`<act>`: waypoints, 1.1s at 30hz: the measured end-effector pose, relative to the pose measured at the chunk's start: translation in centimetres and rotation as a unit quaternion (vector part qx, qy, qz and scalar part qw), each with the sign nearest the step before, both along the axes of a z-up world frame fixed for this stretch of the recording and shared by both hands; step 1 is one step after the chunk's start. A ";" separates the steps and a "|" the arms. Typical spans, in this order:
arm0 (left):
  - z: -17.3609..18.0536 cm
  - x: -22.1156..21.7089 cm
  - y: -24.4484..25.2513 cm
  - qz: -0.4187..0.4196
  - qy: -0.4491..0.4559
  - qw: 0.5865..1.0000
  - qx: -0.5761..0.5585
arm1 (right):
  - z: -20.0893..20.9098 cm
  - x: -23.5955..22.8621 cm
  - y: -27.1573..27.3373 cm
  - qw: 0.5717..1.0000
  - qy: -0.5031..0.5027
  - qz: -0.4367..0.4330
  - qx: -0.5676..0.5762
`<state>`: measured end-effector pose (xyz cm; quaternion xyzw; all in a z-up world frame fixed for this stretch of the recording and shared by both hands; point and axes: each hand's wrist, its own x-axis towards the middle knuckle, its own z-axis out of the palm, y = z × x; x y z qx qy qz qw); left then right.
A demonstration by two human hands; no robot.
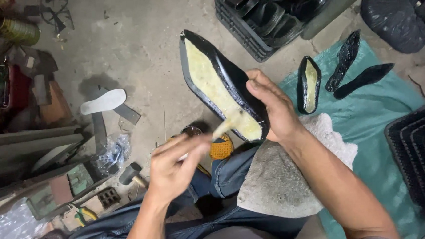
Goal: Applying a layer of adhesive to the bottom of a shoe sole using a wooden applicator stick.
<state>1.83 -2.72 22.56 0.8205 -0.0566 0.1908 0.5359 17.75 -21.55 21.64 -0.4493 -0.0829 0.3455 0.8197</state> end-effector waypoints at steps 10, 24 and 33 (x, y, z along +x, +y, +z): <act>-0.4 -0.3 -1.5 -0.100 0.003 0.995 0.022 | 0.1 0.6 0.3 0.997 0.032 -0.068 -0.012; -2.0 1.9 -1.4 0.146 0.149 0.928 -0.310 | 2.1 -0.1 0.8 0.998 0.035 0.026 -0.038; -4.4 1.7 -0.5 0.146 0.146 0.850 -0.485 | -1.0 0.5 -0.2 0.996 -0.081 0.047 0.015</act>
